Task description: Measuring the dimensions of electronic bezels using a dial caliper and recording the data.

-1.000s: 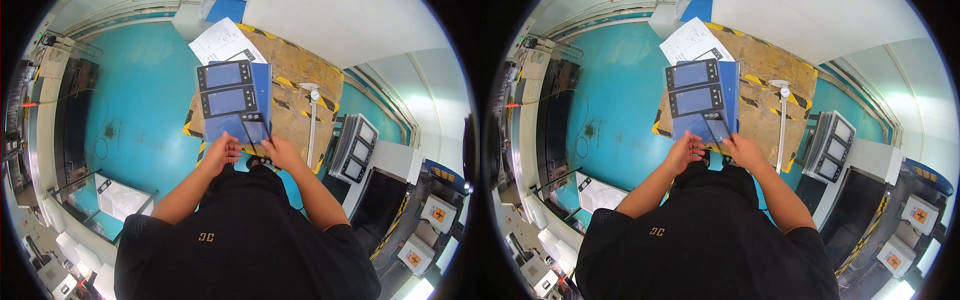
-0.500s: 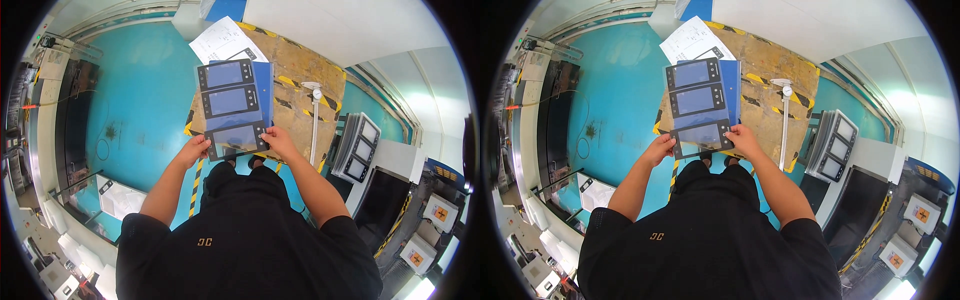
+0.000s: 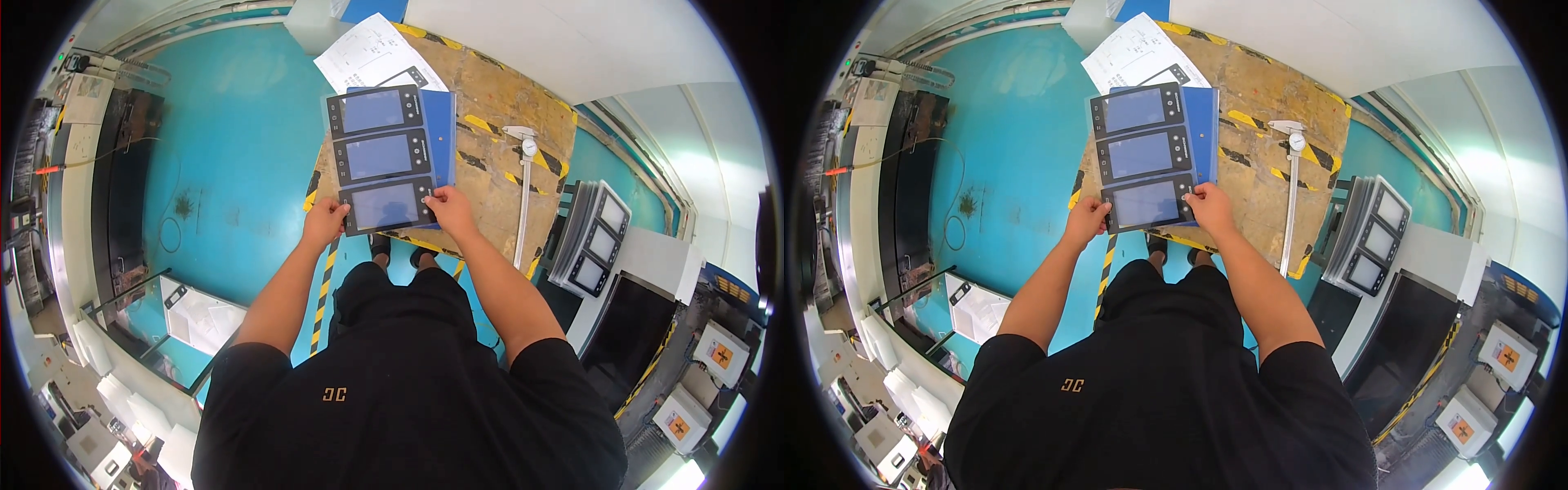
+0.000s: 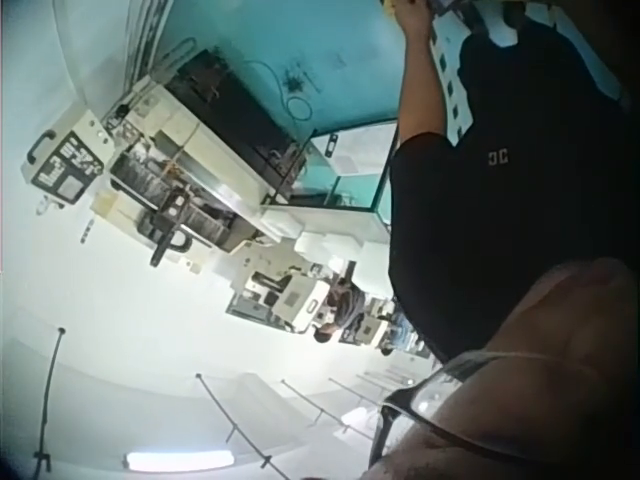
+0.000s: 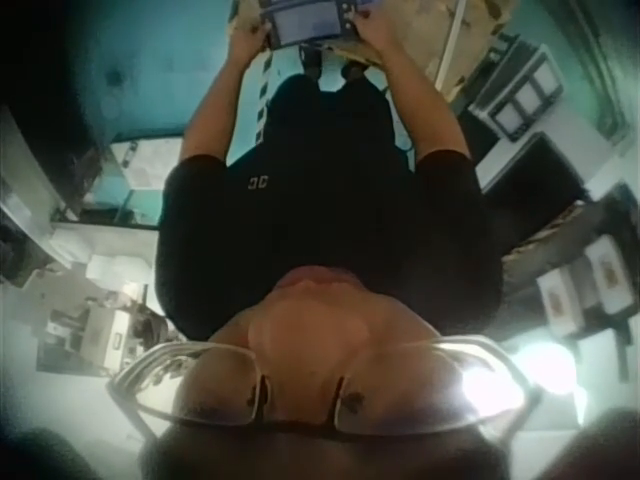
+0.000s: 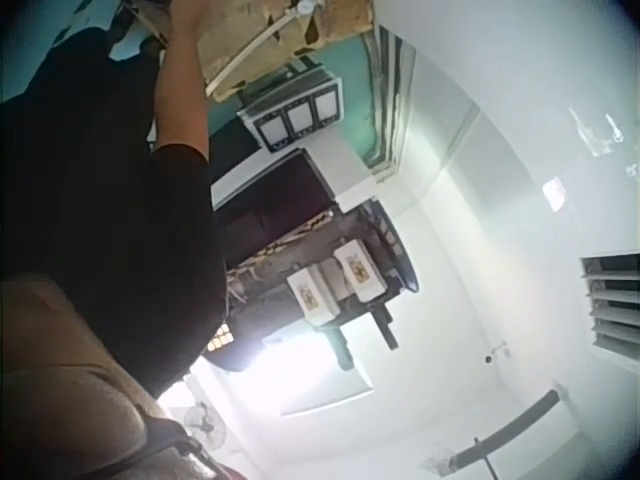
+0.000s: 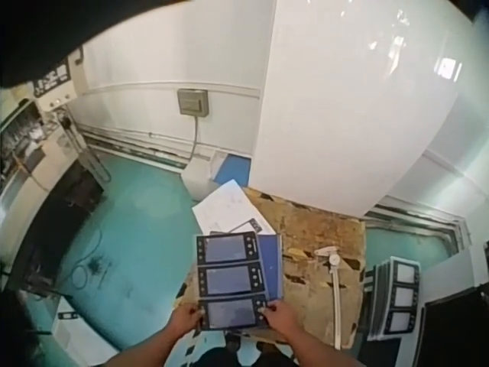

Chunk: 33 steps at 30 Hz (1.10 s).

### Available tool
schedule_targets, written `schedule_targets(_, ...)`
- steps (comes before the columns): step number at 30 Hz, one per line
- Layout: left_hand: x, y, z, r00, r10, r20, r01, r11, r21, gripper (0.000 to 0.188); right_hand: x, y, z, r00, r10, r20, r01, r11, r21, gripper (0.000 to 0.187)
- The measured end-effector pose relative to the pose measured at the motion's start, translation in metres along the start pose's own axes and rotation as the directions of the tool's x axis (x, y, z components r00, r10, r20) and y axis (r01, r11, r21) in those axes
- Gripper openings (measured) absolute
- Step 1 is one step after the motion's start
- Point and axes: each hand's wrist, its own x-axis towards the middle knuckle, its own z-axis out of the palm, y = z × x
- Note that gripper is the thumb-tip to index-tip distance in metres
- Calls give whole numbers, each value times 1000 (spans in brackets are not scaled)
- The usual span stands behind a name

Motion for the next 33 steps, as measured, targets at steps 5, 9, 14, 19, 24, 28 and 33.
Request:
schedule_targets(5,3,-4,1,999,27,-33,-25,998,66,29,-2,-3,0,1000,-7,-9,6,1000,-18,29)
schedule_targets(9,6,-7,2,998,26,-52,-19,991,133,31,-1,-7,-2,1000,24,-4,-24,999,-32,31)
schedule_targets(14,6,4,0,998,10,-64,8,962,272,34,-4,-16,-7,1000,5,-27,-8,995,-104,36)
schedule_targets(19,-9,47,2,999,8,-43,22,774,633,33,-21,-30,-16,976,-188,-109,128,904,-407,45)
schedule_targets(24,-10,58,33,853,506,129,-433,548,715,48,-39,-40,-1,802,-573,170,553,602,-576,69)
schedule_targets(28,19,49,61,670,666,328,-601,227,766,68,-36,-19,11,735,-604,307,662,544,-515,88)
schedule_targets(33,25,70,73,706,580,407,-583,148,799,68,-35,-21,-11,738,-646,192,638,577,-511,76)
